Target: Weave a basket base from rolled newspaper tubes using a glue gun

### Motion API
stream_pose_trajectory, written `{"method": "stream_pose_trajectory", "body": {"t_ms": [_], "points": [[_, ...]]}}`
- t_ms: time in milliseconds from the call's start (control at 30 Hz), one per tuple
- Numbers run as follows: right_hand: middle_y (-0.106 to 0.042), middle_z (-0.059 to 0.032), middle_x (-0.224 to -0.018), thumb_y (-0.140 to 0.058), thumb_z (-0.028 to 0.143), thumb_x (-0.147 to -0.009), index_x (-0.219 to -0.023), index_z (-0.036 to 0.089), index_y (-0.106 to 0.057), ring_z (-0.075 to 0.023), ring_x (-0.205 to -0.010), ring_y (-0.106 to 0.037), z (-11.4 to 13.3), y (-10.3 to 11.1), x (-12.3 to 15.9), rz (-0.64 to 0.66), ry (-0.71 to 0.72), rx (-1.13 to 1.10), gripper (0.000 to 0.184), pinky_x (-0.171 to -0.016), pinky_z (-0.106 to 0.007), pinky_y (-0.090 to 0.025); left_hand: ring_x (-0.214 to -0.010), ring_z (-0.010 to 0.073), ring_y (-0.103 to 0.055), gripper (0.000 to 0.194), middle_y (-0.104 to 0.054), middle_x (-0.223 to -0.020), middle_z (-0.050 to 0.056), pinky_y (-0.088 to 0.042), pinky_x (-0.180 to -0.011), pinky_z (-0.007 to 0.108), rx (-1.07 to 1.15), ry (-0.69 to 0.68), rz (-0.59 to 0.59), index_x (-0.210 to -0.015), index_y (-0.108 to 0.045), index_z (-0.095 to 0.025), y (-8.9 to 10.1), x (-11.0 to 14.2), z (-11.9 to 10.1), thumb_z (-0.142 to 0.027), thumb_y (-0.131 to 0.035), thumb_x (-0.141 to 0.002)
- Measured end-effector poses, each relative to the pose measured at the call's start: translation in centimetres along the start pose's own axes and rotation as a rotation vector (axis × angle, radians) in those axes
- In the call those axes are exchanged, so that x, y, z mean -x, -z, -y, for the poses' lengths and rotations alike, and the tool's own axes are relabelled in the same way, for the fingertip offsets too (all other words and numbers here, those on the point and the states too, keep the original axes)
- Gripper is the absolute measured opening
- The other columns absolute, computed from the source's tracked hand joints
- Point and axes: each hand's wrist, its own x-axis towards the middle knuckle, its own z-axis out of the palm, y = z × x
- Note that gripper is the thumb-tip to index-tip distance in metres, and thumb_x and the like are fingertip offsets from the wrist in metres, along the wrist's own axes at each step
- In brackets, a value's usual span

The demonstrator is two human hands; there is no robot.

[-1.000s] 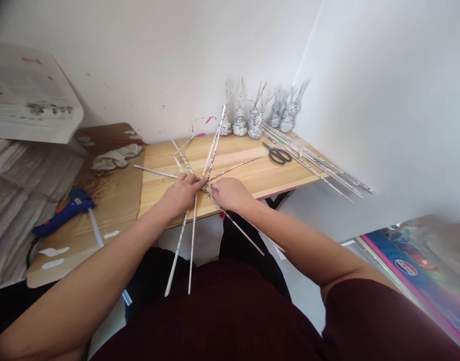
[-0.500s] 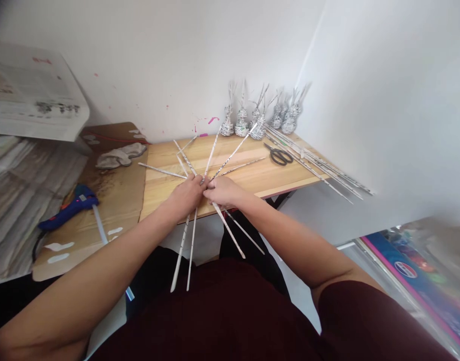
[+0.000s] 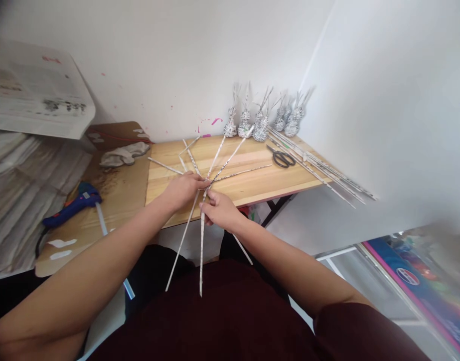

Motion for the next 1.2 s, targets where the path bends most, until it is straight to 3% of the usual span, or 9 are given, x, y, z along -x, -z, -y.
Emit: {"method": "stream_pose_trajectory", "body": {"t_ms": [100, 267, 400, 500, 733, 900, 1100, 1200], "points": [[-0.056, 0.0074, -0.058, -0.055, 0.02, -0.089, -0.11, 0.021, -0.052, -0.0125, -0.05, -0.059, -0.6, 0.2, -0.2, 0.013, 0.066, 0.175, 0.022, -0.052, -0.023, -0.05, -0.101, 0.0229, -0.057, 0.03, -0.07, -0.108, 0.005, -0.046, -0.081, 0.03, -0.001, -0.005, -0.022, -0.116, -0.069, -0.028, -0.2, 0.2, 0.3, -0.02, -0.051, -0.093], [-0.056, 0.0071, -0.056, -0.058, 0.022, -0.088, -0.102, 0.022, -0.054, -0.0131, -0.053, -0.06, -0.7, 0.6, -0.2, 0.015, 0.111, 0.343, 0.015, -0.053, -0.023, -0.048, -0.099, 0.0232, -0.055, 0.034, -0.068, -0.119, 0.004, -0.047, -0.08, 0.031, -0.037, -0.027, -0.068, -0.123, -0.065, -0.031, -0.8, 1.0, -0.1, -0.021, -0.05, -0.094], [-0.056, 0.0078, -0.053, -0.056, 0.019, -0.089, -0.112, 0.02, -0.051, -0.0125, -0.048, -0.059, 0.3, -0.3, 0.2, 0.041, 0.03, 0.198, 0.023, -0.049, -0.022, -0.048, -0.098, 0.0249, -0.055, 0.036, -0.067, -0.115, 0.008, -0.046, -0.082, 0.033, -0.055, -0.043, -0.054, -0.128, -0.062, -0.029, -0.8, 0.7, -0.2, -0.024, -0.052, -0.094], [-0.055, 0.008, -0.052, -0.051, 0.015, -0.091, -0.111, 0.019, -0.05, -0.0105, -0.045, -0.056, 0.8, -1.3, 0.2, 0.022, -0.016, 0.053, 0.02, -0.047, -0.02, -0.047, -0.095, 0.0251, -0.056, 0.034, -0.067, -0.109, 0.01, -0.044, -0.087, 0.036, -0.029, -0.075, 0.014, -0.121, -0.067, -0.026, -0.1, 0.0, 0.2, -0.022, -0.056, -0.09], [-0.055, 0.0089, -0.056, -0.051, 0.013, -0.091, -0.107, 0.021, -0.047, -0.0095, -0.05, -0.059, -0.3, -2.6, -0.4, -0.002, 0.092, -0.108, 0.018, -0.048, -0.018, -0.047, -0.094, 0.0213, -0.059, 0.033, -0.066, -0.109, 0.009, -0.042, -0.09, 0.032, 0.013, -0.113, 0.16, -0.116, -0.071, -0.023, 1.6, -1.2, 1.0, -0.021, -0.054, -0.088], [-0.06, 0.0079, -0.064, -0.052, 0.014, -0.091, -0.113, 0.021, -0.045, -0.0105, -0.053, -0.065, -0.2, -2.1, -0.1, 0.093, 0.023, -0.109, 0.024, -0.045, -0.017, -0.046, -0.1, 0.0205, -0.06, 0.035, -0.068, -0.102, 0.007, -0.041, -0.092, 0.03, -0.023, -0.142, 0.225, -0.114, -0.07, -0.024, 2.4, -1.3, 0.4, -0.017, -0.047, -0.088], [-0.059, 0.0086, -0.062, -0.047, 0.012, -0.094, -0.144, 0.019, -0.024, -0.0116, -0.048, -0.063, -0.7, -2.0, 0.5, 0.156, -0.019, 0.002, 0.055, -0.043, -0.019, -0.048, -0.111, 0.0228, -0.057, 0.034, -0.067, -0.11, 0.008, -0.038, -0.1, 0.035, -0.022, -0.123, 0.21, -0.118, -0.068, -0.025, 2.6, -0.8, -0.1, -0.021, -0.046, -0.091], [-0.059, 0.0072, -0.064, -0.05, 0.012, -0.092, -0.138, 0.019, -0.037, -0.0114, -0.05, -0.064, -1.1, -2.0, 0.8, 0.209, 0.024, 0.064, 0.048, -0.045, -0.02, -0.05, -0.114, 0.0234, -0.056, 0.036, -0.064, -0.117, 0.009, -0.037, -0.1, 0.034, -0.035, -0.115, 0.211, -0.121, -0.065, -0.024, 2.5, -0.5, -0.2, -0.02, -0.049, -0.09]]}}
